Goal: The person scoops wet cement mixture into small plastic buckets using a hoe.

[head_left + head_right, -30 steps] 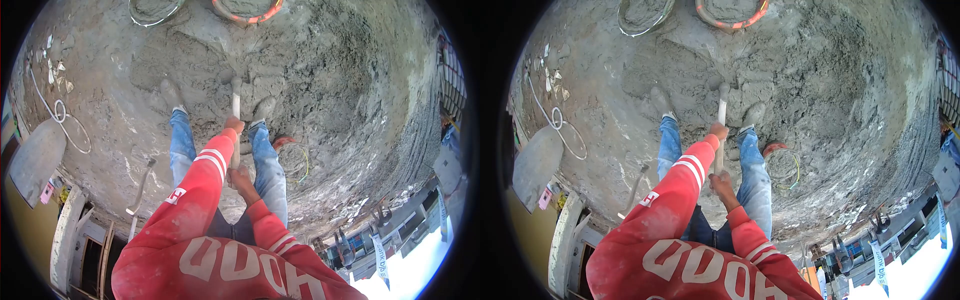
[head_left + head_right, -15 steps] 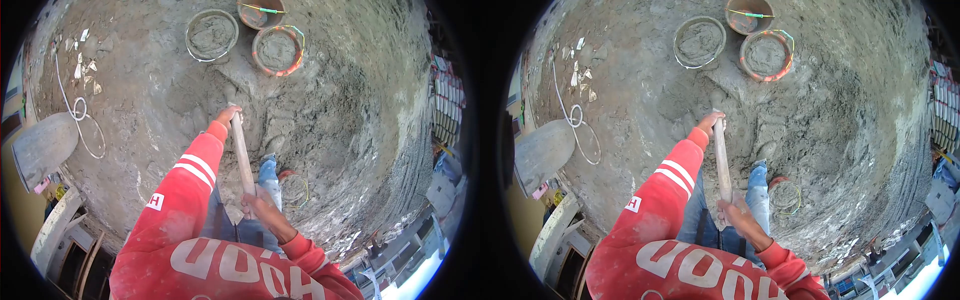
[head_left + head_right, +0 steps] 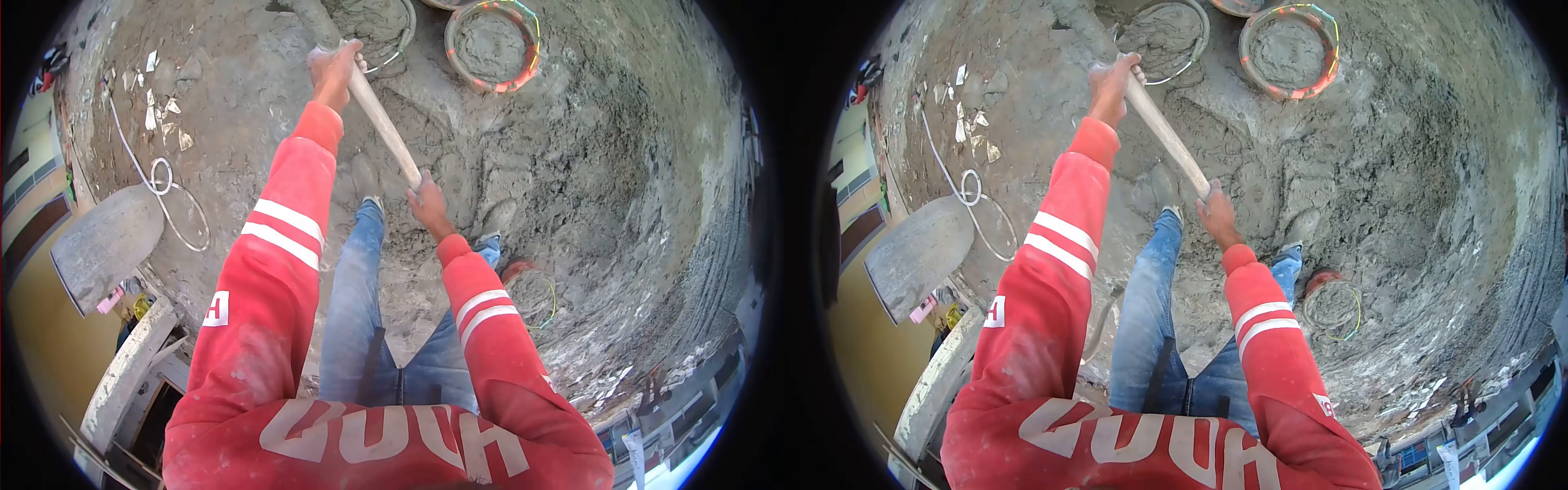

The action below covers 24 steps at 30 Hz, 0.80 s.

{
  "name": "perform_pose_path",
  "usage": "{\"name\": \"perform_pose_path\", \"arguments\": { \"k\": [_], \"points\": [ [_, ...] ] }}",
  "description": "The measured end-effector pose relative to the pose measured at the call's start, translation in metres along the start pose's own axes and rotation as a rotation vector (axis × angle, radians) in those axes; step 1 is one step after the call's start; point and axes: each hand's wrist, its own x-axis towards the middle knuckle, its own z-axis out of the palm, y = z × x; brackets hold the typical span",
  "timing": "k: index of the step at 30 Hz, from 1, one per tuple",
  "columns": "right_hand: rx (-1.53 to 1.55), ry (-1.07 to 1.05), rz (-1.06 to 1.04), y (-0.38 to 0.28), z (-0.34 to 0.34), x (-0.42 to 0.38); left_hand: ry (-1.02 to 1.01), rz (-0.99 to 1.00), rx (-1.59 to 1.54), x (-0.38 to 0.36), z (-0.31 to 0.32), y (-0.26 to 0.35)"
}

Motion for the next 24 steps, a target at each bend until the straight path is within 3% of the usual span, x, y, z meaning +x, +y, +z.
{"name": "perform_pose_path", "arguments": {
  "k": [4, 8, 11, 13, 15, 17, 19, 21, 23, 24],
  "points": [
    [0.1, -0.048, -0.038, -0.007, -0.019, -0.042, -0.035, 0.02, -0.115, -0.029, -0.001, -0.001],
    [0.112, -0.09, 0.093, 0.012, -0.01, -0.112, 0.018, -0.055, -0.008, -0.071, 0.008, -0.081],
    [0.168, -0.149, 0.261, 0.052, 0.015, -0.167, 0.073, -0.2, 0.182, -0.117, -0.003, -0.231],
    [0.163, -0.28, 0.493, 0.071, 0.024, -0.216, 0.107, -0.367, 0.304, -0.172, -0.015, -0.333],
    [0.046, -0.323, 0.73, 0.072, 0.035, -0.272, 0.134, -0.577, 0.669, -0.236, -0.026, -0.415],
    [-0.044, -0.4, 0.876, 0.065, 0.017, -0.306, 0.049, -0.654, 0.834, -0.291, -0.063, -0.523],
    [-0.005, -0.406, 0.936, 0.056, 0.015, -0.331, -0.087, -0.895, 0.854, -0.321, -0.06, -0.509],
    [-0.036, -0.358, 0.905, 0.058, 0.018, -0.342, -0.153, -0.829, 0.923, -0.335, -0.057, -0.52],
    [0.128, -0.356, 1.104, 0.047, 0.017, -0.328, -0.213, -0.749, 0.98, -0.345, -0.06, -0.535],
    [0.1, -0.345, 1.082, 0.035, 0.004, -0.311, -0.354, -0.782, 0.969, -0.344, -0.063, -0.541]
  ]
}}
